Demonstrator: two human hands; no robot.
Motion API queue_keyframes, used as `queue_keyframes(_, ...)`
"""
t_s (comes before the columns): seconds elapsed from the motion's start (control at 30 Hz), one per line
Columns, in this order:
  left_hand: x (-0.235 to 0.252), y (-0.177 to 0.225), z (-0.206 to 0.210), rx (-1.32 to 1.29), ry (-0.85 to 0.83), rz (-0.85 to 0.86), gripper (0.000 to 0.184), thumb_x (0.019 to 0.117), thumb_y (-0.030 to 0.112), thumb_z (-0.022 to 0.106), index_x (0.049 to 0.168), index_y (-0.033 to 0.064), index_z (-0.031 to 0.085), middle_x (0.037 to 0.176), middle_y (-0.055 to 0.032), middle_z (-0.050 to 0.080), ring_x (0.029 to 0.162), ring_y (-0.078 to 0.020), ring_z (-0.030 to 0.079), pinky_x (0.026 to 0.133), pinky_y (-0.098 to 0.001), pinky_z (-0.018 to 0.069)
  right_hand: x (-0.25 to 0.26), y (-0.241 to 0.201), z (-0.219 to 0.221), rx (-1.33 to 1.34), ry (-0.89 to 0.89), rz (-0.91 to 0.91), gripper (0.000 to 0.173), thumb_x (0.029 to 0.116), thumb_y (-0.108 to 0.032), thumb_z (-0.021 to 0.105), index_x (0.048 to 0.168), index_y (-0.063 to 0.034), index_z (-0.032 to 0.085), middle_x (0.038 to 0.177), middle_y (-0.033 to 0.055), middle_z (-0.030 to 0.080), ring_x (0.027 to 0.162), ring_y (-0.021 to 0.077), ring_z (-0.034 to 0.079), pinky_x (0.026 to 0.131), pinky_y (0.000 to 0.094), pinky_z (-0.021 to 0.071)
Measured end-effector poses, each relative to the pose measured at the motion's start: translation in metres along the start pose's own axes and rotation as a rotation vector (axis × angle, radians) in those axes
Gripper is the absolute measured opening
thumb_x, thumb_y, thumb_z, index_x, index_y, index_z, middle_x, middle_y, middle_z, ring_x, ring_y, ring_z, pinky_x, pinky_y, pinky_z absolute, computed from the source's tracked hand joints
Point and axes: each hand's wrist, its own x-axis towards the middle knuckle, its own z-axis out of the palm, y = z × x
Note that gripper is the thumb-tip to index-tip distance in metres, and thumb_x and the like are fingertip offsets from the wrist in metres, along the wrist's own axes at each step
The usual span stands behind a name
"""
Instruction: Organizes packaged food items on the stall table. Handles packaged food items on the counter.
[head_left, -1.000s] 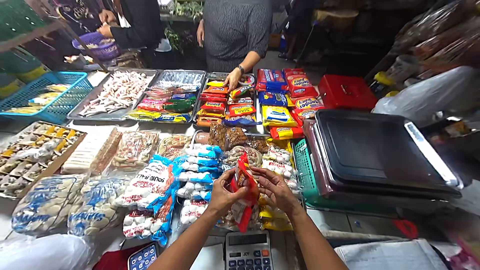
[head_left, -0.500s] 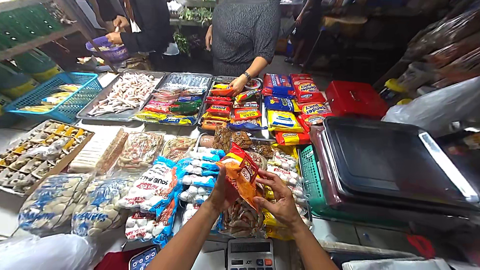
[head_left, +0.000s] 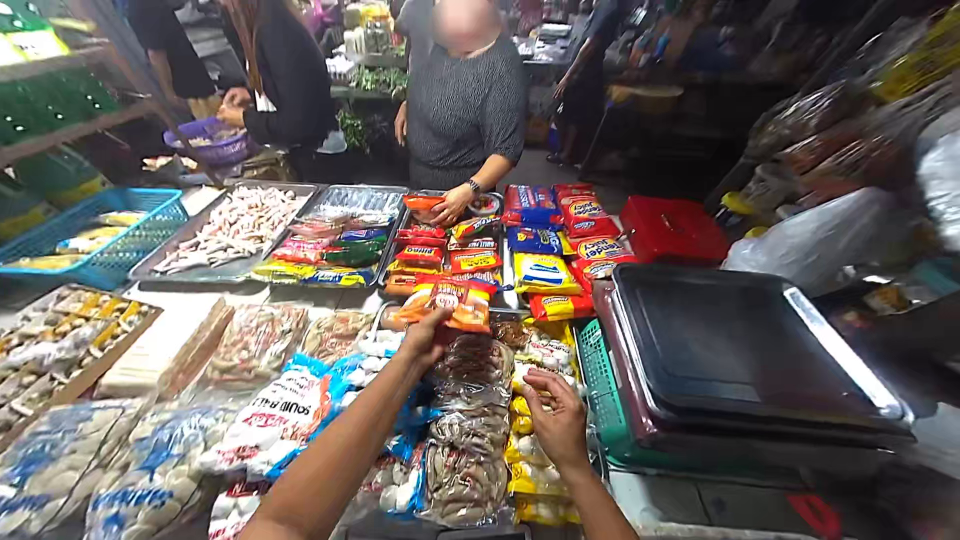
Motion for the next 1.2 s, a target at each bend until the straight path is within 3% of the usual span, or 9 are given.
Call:
queue_keyframes(0.3,0.114,-0.02,0.083,-0.47,0.223,-0.25,0.045,0.111,0.025,0.028,0.152,0.0061,0.024,0.144,-0.0281,0.042,0.118,-0.0401,0.059,0.09,-0.0489,0.0565,-0.005,0.009,0.007,-0.121,0.001,-0.238,0.017,0.0861,-0.007,0.063,0.094,-0.0006,0.078,0.092,0.0106,0.074,0.077,0.013,0.072,0.068,0.0246,0.0608)
queue_keyframes(0.43,0.084,-0.027,0.109,-0.016,-0.018,-0.35,0.045,0.1106,0.027,0.026,0.13,-0.0077,0.047,0.107,-0.0253,0.067,0.087,-0.0294,0.071,0.079,-0.0389,0.0597,-0.008,0.011,0.007,-0.122,-0.012,-0.234,0.017,0.0865,-0.006,0.064,0.094,-0.0003,0.077,0.093,0.0118,0.074,0.078,0.0144,0.073,0.069,0.0255,0.0613)
queue_keyframes(0.5,0.086,-0.022,0.118,0.36,-0.132,-0.081,0.042,0.1115,0.021,0.027,0.119,-0.0072,0.058,0.094,-0.0154,0.072,0.079,-0.02,0.071,0.074,-0.0336,0.0576,-0.008,0.01,0.009,-0.128,-0.012,-0.24,0.017,0.0863,-0.006,0.064,0.094,-0.0004,0.077,0.093,0.0116,0.074,0.079,0.0143,0.073,0.07,0.0252,0.0613)
queue_keyframes(0.63,0.166,-0.013,0.088,1.277,-0.207,0.548,0.045,0.1105,0.029,0.037,0.123,-0.0042,0.064,0.119,-0.0271,0.066,0.115,-0.0416,0.063,0.099,-0.0609,0.0459,-0.011,0.013,0.011,-0.156,-0.018,-0.266,0.017,0.0859,-0.006,0.064,0.095,-0.0018,0.078,0.093,0.0105,0.074,0.081,0.0143,0.073,0.073,0.0258,0.0615)
queue_keyframes(0.73,0.206,-0.015,0.064,1.74,-0.281,0.238,0.065,0.1103,0.049,0.019,0.151,0.0082,0.048,0.149,-0.026,0.05,0.14,-0.0467,0.044,0.111,-0.0704,0.0308,-0.012,0.015,0.011,-0.17,-0.019,-0.28,0.017,0.087,-0.007,0.063,0.095,-0.0025,0.078,0.093,0.0099,0.074,0.08,0.0137,0.073,0.072,0.0254,0.0615)
queue_keyframes(0.87,0.229,-0.013,0.066,1.863,-0.324,-0.002,0.062,0.111,0.046,0.012,0.16,0.015,0.034,0.154,-0.0234,0.046,0.143,-0.0461,0.04,0.11,-0.0755,0.0253,-0.013,0.012,0.014,-0.083,-0.007,-0.236,0.016,0.088,-0.007,0.064,0.094,-0.0032,0.078,0.092,0.0083,0.074,0.079,0.0088,0.071,0.072,0.0197,0.0593)
queue_keyframes(0.97,0.251,-0.017,0.066,1.975,-0.285,-0.098,0.067,0.1099,0.049,0.011,0.151,0.0117,0.049,0.154,-0.0213,0.047,0.146,-0.0441,0.038,0.11,-0.0789,0.0199,-0.014,0.011,0.016,-0.04,-0.013,-0.216,0.016,0.0886,-0.007,0.064,0.096,-0.0028,0.077,0.093,0.0084,0.074,0.078,0.0072,0.07,0.069,0.0178,0.0586)
queue_keyframes(1.07,0.265,-0.019,0.066,1.933,-0.309,-0.059,0.062,0.1088,0.05,0.027,0.147,0.0105,0.054,0.165,-0.0212,0.026,0.152,-0.0492,0.018,0.111,-0.08,0.0168,-0.015,0.01,0.014,-0.032,-0.012,-0.21,0.015,0.0891,-0.006,0.064,0.096,-0.0021,0.077,0.093,0.0088,0.074,0.078,0.0071,0.07,0.07,0.0172,0.0584)
queue_keyframes(1.2,0.259,-0.025,0.065,1.853,-0.353,0.051,0.06,0.1081,0.049,0.031,0.15,0.0103,0.05,0.169,-0.0131,0.021,0.155,-0.0428,0.016,0.113,-0.0784,0.0158,-0.012,0.004,0.013,0.024,0.028,-0.168,0.014,0.0889,-0.006,0.065,0.094,-0.0014,0.077,0.092,0.0085,0.074,0.076,0.0042,0.069,0.068,0.0153,0.058)
